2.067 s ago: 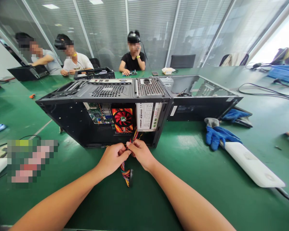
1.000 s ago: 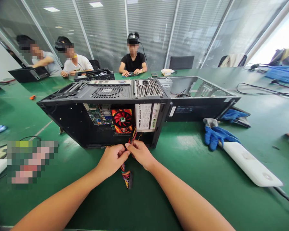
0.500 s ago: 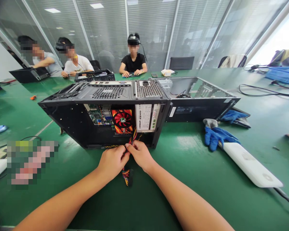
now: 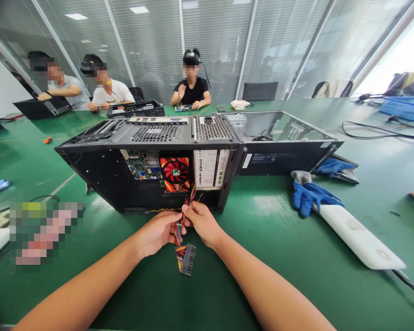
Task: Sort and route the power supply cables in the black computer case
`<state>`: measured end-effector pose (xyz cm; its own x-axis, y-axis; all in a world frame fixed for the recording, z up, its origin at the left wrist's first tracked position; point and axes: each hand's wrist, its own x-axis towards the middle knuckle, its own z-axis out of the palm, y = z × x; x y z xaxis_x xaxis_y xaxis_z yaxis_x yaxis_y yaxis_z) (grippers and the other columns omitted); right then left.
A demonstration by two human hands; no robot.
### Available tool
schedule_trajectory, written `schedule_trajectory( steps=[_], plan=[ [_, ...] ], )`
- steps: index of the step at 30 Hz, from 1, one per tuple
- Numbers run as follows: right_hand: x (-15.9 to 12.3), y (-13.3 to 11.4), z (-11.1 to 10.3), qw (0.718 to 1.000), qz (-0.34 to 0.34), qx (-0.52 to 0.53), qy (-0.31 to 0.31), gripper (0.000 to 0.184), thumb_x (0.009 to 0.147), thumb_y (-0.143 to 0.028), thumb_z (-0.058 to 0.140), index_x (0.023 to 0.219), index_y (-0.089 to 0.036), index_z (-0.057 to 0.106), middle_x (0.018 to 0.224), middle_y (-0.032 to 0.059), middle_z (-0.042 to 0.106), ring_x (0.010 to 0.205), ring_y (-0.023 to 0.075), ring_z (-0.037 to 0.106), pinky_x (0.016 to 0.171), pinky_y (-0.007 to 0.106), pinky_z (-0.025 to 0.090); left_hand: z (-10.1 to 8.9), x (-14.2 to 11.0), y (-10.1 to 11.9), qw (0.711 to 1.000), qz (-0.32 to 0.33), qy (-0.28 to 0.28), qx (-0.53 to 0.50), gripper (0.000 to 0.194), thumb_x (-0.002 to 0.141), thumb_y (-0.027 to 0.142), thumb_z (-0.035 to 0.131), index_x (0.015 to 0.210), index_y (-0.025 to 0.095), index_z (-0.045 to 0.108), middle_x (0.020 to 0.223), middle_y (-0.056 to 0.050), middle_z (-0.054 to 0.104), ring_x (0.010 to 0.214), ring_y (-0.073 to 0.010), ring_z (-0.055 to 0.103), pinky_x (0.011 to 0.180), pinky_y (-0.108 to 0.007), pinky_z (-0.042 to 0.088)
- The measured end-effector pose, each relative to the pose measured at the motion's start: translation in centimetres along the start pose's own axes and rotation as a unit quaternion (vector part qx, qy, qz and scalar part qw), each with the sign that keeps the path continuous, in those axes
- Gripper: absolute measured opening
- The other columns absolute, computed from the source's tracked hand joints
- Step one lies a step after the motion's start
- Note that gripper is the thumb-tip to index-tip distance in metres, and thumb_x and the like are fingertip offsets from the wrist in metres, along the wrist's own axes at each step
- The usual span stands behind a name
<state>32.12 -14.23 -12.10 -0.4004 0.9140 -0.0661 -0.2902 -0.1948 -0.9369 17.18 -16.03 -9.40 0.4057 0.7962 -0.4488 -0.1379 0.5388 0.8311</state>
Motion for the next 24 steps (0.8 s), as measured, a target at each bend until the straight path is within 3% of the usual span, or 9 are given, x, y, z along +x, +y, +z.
schedule_trajectory(
  steps=[3, 6, 8, 13, 18, 24],
  plan=[
    [-0.3, -0.5, 0.4, 0.999, 0.006, 0.043, -0.019, 0.045, 0.080, -0.055, 0.067, 0.071, -0.021, 0.041, 0.049, -0.0109, 0.037, 0.039, 0.0065, 0.041, 0.045, 0.022, 0.033, -0.3, -0.1, 0.0, 0.996, -0.031, -0.059, -0.065, 0.033, 0.080, 0.041, 0.064, 0.085, 0.009, 0.067, 0.072, -0.008, 0.067, 0.056, -0.0103, 0.057, 0.054, -0.021, 0.046],
    [-0.5, -0.8, 0.6, 0.997, 0.007, 0.075, -0.027, 0.045, 0.079, -0.054, 0.069, 0.071, -0.021, 0.040, 0.049, -0.0126, 0.031, 0.037, 0.0044, 0.034, 0.043, 0.021, 0.028, -0.4, -0.2, -0.1, 0.991, -0.036, -0.071, -0.104, 0.031, 0.083, 0.039, 0.063, 0.085, 0.009, 0.067, 0.072, -0.009, 0.069, 0.058, -0.0121, 0.059, 0.056, -0.023, 0.048],
    [-0.5, -0.9, 0.6, 0.997, 0.008, 0.076, -0.026, 0.044, 0.079, -0.054, 0.069, 0.071, -0.020, 0.042, 0.049, -0.0118, 0.033, 0.038, 0.0053, 0.038, 0.044, 0.021, 0.030, -0.3, -0.2, -0.1, 0.991, -0.029, -0.067, -0.109, 0.030, 0.082, 0.039, 0.066, 0.084, 0.009, 0.067, 0.070, -0.009, 0.068, 0.059, -0.0124, 0.060, 0.058, -0.024, 0.048],
    [-0.4, -0.6, 0.4, 0.999, 0.006, 0.033, -0.004, 0.043, 0.078, -0.058, 0.067, 0.071, -0.019, 0.048, 0.055, -0.0048, 0.050, 0.047, 0.0101, 0.049, 0.051, 0.026, 0.036, 0.0, -0.1, 0.0, 0.999, 0.007, -0.016, -0.051, 0.034, 0.076, 0.044, 0.072, 0.074, 0.011, 0.065, 0.058, -0.002, 0.062, 0.047, -0.0071, 0.052, 0.049, -0.019, 0.038],
    [-0.2, -0.3, 0.3, 1.000, -0.007, -0.001, 0.011, 0.044, 0.079, -0.059, 0.065, 0.070, -0.019, 0.047, 0.057, -0.0035, 0.051, 0.049, 0.0095, 0.042, 0.051, 0.026, 0.029, 0.3, 0.1, 0.1, 0.998, 0.034, 0.051, 0.007, 0.034, 0.073, 0.044, 0.071, 0.066, 0.012, 0.061, 0.049, 0.002, 0.055, 0.043, -0.0047, 0.045, 0.046, -0.017, 0.030],
    [-0.1, -0.2, 0.4, 1.000, -0.017, -0.007, 0.021, 0.044, 0.079, -0.057, 0.066, 0.069, -0.019, 0.048, 0.057, -0.0042, 0.048, 0.049, 0.0085, 0.035, 0.051, 0.026, 0.023, 0.8, -0.2, 0.0, 0.988, 0.088, 0.091, 0.088, 0.034, 0.073, 0.044, 0.071, 0.064, 0.013, 0.059, 0.050, 0.002, 0.055, 0.047, -0.0069, 0.048, 0.048, -0.019, 0.031]
  ],
)
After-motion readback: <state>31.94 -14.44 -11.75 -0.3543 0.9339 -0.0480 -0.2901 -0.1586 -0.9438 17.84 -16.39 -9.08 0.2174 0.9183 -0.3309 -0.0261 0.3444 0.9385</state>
